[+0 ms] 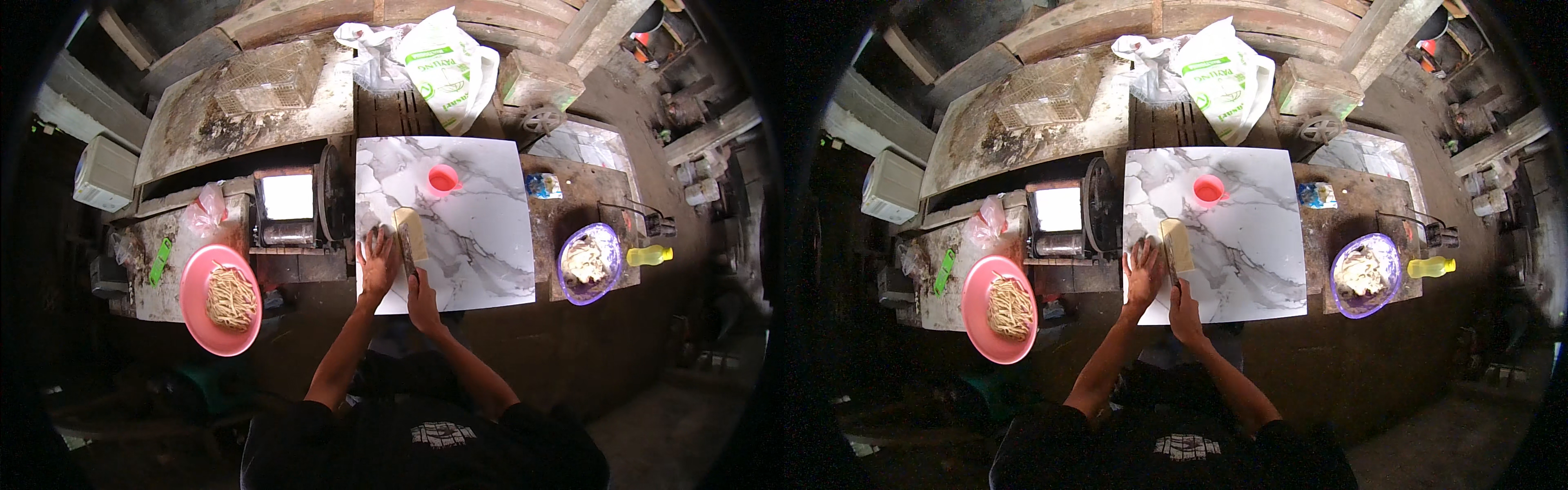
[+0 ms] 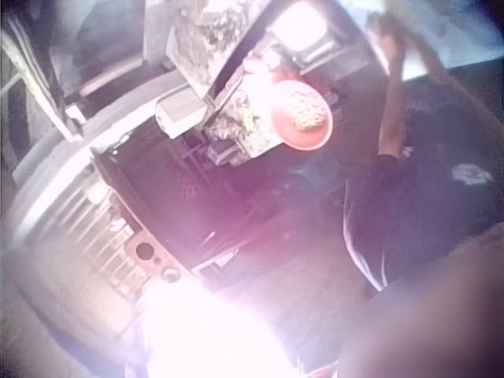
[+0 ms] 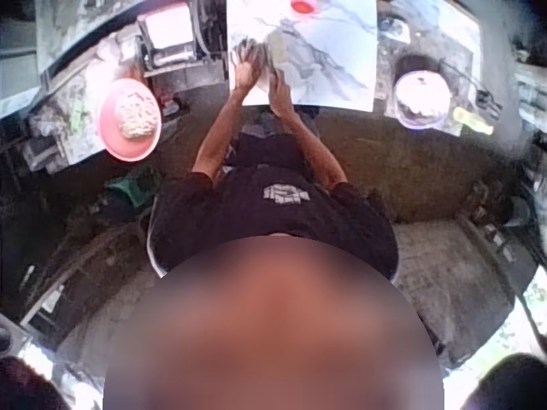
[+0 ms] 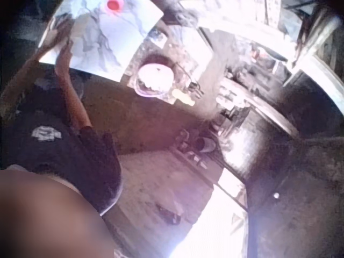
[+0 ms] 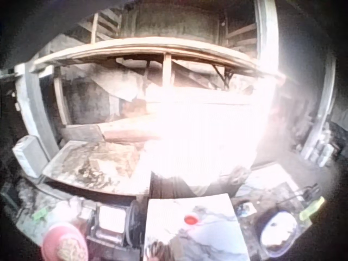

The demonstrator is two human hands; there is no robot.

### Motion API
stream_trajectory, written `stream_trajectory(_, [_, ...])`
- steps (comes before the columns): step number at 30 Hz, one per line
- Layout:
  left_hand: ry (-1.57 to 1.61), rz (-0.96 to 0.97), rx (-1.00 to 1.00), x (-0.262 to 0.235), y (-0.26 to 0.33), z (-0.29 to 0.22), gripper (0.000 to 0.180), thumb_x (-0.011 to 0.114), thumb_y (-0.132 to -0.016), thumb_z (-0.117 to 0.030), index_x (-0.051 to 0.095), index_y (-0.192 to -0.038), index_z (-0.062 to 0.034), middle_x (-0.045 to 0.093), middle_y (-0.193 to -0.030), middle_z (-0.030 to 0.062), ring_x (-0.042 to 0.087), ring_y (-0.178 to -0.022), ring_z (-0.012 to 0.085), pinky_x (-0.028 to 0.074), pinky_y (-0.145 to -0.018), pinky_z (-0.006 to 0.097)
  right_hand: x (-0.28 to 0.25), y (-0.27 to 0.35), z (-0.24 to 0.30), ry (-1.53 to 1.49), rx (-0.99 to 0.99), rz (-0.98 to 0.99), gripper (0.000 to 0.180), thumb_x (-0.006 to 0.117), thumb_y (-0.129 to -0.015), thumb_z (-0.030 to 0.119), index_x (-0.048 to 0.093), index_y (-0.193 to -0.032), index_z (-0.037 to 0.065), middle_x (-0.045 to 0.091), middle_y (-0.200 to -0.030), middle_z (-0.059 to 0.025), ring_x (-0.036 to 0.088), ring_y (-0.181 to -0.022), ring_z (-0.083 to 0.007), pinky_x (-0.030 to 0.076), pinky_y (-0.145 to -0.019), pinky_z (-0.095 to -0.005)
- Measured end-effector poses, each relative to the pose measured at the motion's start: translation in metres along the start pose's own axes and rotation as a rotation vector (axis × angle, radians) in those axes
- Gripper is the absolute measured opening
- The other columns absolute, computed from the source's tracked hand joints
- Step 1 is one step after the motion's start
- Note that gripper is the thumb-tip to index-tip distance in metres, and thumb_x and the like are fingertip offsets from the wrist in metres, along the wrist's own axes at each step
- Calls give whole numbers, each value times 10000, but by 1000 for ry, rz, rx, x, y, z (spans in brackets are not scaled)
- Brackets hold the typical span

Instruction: The person shapes dough into a block, slices it into strips using a cleaver, and places the strips into a pink bowl.

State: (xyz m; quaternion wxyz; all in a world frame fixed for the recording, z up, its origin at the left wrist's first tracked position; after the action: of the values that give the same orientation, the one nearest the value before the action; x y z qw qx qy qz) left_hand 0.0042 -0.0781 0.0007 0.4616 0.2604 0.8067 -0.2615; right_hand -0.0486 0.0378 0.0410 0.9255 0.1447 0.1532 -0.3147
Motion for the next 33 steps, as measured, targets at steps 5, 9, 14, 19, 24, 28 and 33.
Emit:
stream_trajectory(5, [60, -49, -16, 3, -1, -6, 427, 552, -747, -249, 451, -1135, -101, 306, -1300, 90, 221, -1206, 304, 109, -972, 496, -30, -3, 20, 63, 20, -91, 281, 379, -868, 183, 368, -1101, 26, 551, -759, -232, 538, -693, -400, 399, -571, -442])
stream_trajectory(9, [24, -50, -54, 5, -1, -5, 420, 561, -733, -259, 468, -1117, -114, 313, -1295, 91, 233, -1200, 307, 115, -973, 492, -48, -16, 12, 246, -114, -209, 288, 415, -857, 196, 389, -1101, 45, 566, -817, -210, 548, -723, -381, 426, -601, -419])
stream_trajectory(14, [-118, -150, -49, 2, -3, -5, 270, 574, -692, -204, 569, -951, -125, 418, -1202, 104, 287, -1175, 292, 150, -969, 493, -57, -17, -14, 502, 27, -187, 314, 464, -830, 237, 407, -1091, 72, 569, -883, -197, 550, -769, -370, 444, -635, -424])
stream_trajectory(19, [-100, -111, -114, -22, -8, -8, 183, 556, -649, -150, 607, -822, -120, 526, -1055, 92, 365, -1123, 253, 197, -960, 472, -58, -20, -23, 615, -22, -221, 341, 490, -811, 269, 420, -1090, 85, 573, -813, -181, 560, -687, -354, 452, -581, -422])
stream_trajectory(24, [229, -126, -242, -36, -12, 16, 139, 560, -679, -103, 575, -817, -94, 552, -941, 105, 458, -973, 279, 337, -831, 423, -57, -27, -22, 624, -114, -310, 319, 534, -785, 227, 447, -1053, 78, 579, -785, -155, 558, -686, -343, 449, -583, -401])
stream_trajectory(28, [456, -51, -268, -29, -13, 19, 155, 515, -748, -71, 523, -897, -30, 527, -900, 182, 503, -833, 353, 406, -717, 385, -56, -34, -22, 705, -107, -281, 317, 561, -764, 208, 464, -1039, 83, 567, -777, -141, 555, -713, -321, 450, -576, -398])
stream_trajectory(33, [453, -161, -39, -23, -18, 12, 206, 471, -772, -59, 474, -956, 33, 495, -828, 209, 473, -783, 352, 376, -695, 414, -58, -32, -22, 689, -161, -318, 345, 568, -750, 198, 448, -1057, 97, 527, -806, -141, 545, -723, -322, 456, -588, -410])
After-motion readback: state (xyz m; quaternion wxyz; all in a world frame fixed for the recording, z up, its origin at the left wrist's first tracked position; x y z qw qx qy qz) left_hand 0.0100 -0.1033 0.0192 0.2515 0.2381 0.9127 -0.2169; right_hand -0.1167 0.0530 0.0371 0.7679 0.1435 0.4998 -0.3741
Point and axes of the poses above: each hand's wrist, its own y-axis away from the middle knuckle, its own x-axis out of the palm, z = x × y, the point moved 4 cm from there along -y, towards the middle knuckle
